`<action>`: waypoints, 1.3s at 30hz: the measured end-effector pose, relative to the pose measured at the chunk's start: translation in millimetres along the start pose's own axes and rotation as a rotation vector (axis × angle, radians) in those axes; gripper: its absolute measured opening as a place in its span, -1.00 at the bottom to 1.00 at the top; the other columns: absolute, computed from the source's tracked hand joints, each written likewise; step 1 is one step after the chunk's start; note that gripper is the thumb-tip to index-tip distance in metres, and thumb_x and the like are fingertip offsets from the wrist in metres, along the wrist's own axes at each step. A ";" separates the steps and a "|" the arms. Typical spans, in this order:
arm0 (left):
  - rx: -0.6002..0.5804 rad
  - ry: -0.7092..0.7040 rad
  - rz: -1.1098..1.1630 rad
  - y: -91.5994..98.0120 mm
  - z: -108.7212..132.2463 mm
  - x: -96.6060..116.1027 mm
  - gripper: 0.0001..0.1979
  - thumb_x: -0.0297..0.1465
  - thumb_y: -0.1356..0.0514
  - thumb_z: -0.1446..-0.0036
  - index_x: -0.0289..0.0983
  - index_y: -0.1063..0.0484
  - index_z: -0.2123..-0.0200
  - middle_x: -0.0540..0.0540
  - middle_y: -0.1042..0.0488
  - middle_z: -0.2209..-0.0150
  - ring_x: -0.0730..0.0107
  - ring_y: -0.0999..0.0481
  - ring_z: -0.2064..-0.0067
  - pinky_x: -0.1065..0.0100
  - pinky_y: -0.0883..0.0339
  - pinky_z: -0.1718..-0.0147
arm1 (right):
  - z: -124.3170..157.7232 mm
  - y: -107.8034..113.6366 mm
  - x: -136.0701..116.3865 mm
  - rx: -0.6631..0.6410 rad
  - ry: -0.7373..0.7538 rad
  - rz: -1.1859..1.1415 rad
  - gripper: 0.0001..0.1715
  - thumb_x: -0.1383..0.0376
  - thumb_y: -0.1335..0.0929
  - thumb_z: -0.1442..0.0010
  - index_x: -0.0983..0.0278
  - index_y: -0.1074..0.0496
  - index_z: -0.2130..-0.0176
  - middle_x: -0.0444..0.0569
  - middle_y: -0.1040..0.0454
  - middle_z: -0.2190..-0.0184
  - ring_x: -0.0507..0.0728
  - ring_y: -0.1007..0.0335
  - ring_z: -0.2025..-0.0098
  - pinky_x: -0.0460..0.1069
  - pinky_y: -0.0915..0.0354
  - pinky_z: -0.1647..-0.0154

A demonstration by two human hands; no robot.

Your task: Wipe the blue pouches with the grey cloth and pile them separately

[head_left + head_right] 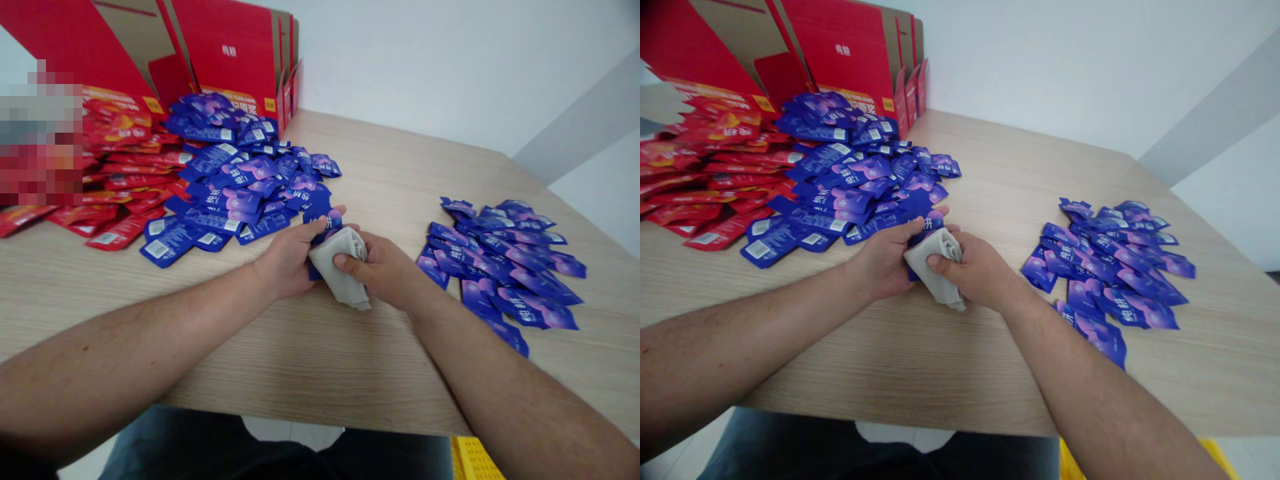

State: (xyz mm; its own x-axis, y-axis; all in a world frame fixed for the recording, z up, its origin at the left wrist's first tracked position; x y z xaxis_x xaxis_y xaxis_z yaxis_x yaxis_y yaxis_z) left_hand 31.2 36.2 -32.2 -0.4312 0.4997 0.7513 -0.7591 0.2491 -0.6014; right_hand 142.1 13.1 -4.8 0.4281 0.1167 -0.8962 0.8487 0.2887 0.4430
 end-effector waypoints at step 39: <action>0.103 0.064 0.012 3.0 4.9 0.1 -0.49 -0.05 0.05 -0.36 -0.30 -0.53 0.08 -0.14 -0.56 0.36 0.30 -0.55 0.41 0.31 -0.46 0.48 | 22.6 -2.9 -45.9 0.193 0.523 0.780 -0.74 0.40 -0.37 -0.21 0.31 -0.48 0.07 0.11 -0.50 0.15 0.25 -0.39 0.08 0.11 -0.34 0.02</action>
State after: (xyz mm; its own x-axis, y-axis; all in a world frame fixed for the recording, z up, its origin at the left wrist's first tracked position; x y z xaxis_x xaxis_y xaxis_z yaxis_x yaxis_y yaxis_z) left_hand 26.5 32.9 -32.6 -0.4112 0.5550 0.7231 -0.8016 0.1575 -0.5767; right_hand 127.0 -14.6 35.6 0.7413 0.6329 -0.2235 0.4394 -0.2060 0.8743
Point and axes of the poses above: each hand's wrist, its own z-axis away from the middle knuckle, its own y-axis out of the back of the hand, x = y × z, the point moved 7 cm from there along -z, towards the middle knuckle
